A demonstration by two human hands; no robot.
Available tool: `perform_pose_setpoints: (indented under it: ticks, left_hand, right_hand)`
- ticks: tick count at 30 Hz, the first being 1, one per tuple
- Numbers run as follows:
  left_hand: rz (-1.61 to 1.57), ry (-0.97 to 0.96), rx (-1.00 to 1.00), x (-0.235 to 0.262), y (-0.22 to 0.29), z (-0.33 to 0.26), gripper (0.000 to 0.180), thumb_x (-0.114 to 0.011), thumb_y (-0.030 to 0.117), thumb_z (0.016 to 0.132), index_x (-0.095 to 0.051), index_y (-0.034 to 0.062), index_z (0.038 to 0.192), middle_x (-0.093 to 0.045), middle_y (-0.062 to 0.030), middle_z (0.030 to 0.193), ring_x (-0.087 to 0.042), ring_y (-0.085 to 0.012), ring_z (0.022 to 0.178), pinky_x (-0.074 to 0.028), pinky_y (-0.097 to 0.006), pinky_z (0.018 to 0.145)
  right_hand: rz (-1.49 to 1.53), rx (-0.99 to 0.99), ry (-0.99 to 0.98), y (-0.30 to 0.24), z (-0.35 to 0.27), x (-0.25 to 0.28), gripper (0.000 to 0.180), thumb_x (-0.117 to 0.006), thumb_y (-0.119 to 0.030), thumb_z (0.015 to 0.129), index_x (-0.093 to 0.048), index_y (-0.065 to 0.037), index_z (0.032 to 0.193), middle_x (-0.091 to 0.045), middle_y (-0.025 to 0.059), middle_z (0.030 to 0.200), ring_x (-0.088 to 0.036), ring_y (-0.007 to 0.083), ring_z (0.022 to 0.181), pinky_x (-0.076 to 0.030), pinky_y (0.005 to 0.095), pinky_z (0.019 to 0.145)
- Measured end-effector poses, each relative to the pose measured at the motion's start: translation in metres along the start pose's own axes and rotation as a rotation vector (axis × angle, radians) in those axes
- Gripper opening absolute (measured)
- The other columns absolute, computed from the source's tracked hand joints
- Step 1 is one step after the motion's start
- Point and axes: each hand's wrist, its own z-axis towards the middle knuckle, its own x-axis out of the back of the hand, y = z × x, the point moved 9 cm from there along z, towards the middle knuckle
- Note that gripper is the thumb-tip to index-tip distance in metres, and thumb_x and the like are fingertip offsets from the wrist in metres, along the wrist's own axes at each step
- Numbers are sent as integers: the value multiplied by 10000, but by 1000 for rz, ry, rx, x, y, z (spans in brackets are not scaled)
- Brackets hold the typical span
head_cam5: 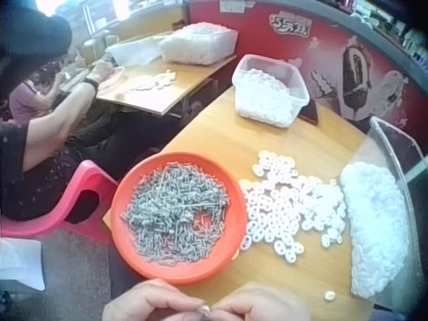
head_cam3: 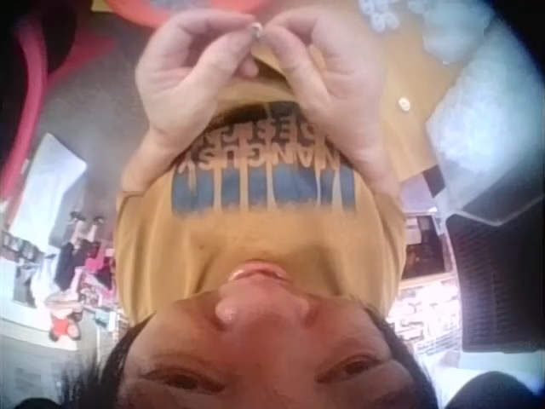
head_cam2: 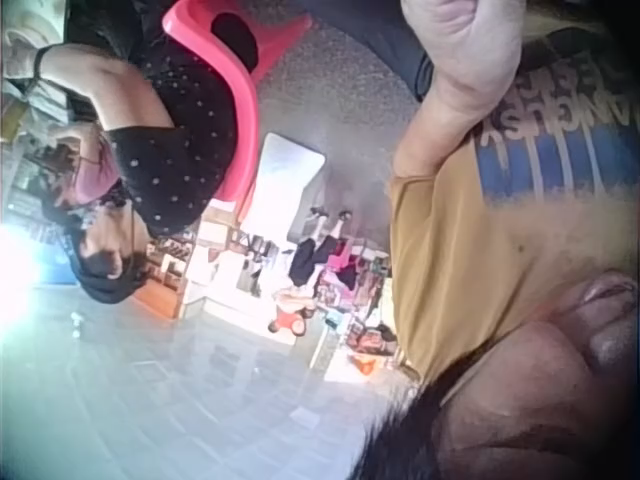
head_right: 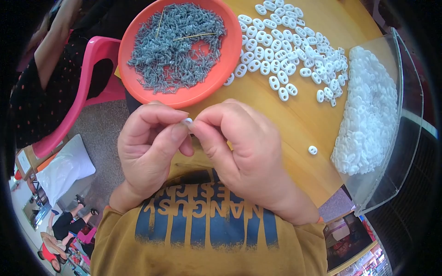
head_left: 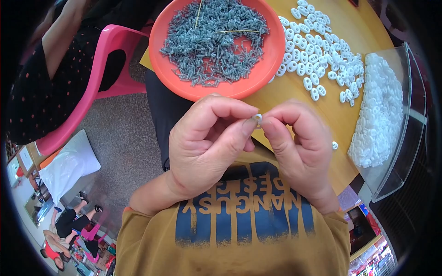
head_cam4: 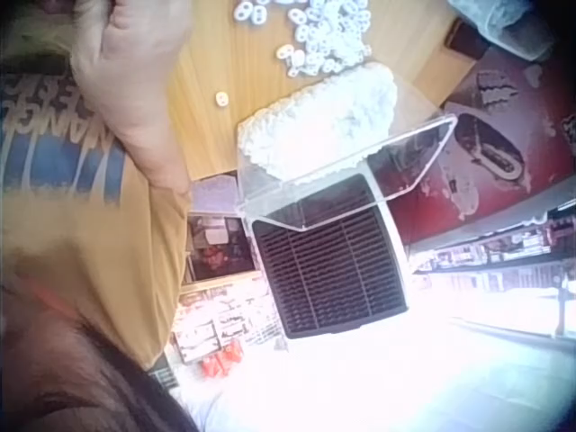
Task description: Assembling small white plastic components with internal metal springs by hand.
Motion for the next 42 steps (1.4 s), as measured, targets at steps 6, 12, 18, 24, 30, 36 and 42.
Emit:
perform_pose_setpoints:
  ticks: [6,12,18,24,30,36,42]
  left_hand:
    - [-35,-22,18,-2,-6,3,129,-518,-29,826,-523,-27,955,-565,-65,843,-560,-83,661,-471,-181,578]
    - [-86,-15,39,-4,-11,2,131,-513,-21,834,-521,-24,965,-577,-63,839,-565,-88,664,-469,-192,603]
    - [-113,21,71,-5,-22,3,124,-533,-28,813,-522,-27,936,-574,-79,789,-554,-107,604,-462,-205,567]
    - [-139,-68,144,-27,-32,2,125,-540,-9,818,-519,-28,939,-569,-75,787,-552,-106,610,-458,-205,565]
    - [-87,-108,163,-38,-33,-2,136,-541,-4,821,-513,-28,951,-566,-69,791,-550,-101,619,-450,-195,569]
    - [-111,-138,193,-39,-33,-8,129,-533,-4,829,-515,-26,954,-563,-59,780,-550,-88,628,-447,-187,568]
    - [-184,-146,245,-38,-35,-9,135,-537,6,831,-515,-25,960,-564,-54,777,-551,-85,626,-451,-187,569]
  right_hand:
    - [-73,96,35,-2,1,2,79,-620,-32,755,-560,-19,806,-533,71,657,-522,192,547,-408,285,496]
    - [-126,154,97,-9,-11,31,153,-632,-51,751,-565,-9,882,-536,77,693,-518,173,568,-420,266,513]
    - [-603,47,349,15,-87,100,215,-610,-25,750,-551,12,953,-537,99,802,-520,204,690,-433,280,608]
    - [-1100,-21,401,28,-116,119,351,-607,17,716,-537,14,1060,-512,129,951,-501,261,845,-416,341,738]
    - [-1144,-1,375,44,-114,119,321,-616,28,691,-567,8,1008,-518,126,927,-510,273,828,-419,362,727]
    - [-1114,81,393,50,-115,118,280,-626,35,678,-585,-7,952,-531,118,850,-519,265,767,-428,344,676]
    - [-332,-122,544,54,-98,117,188,-593,-7,773,-570,9,958,-559,80,839,-528,174,709,-427,265,619]
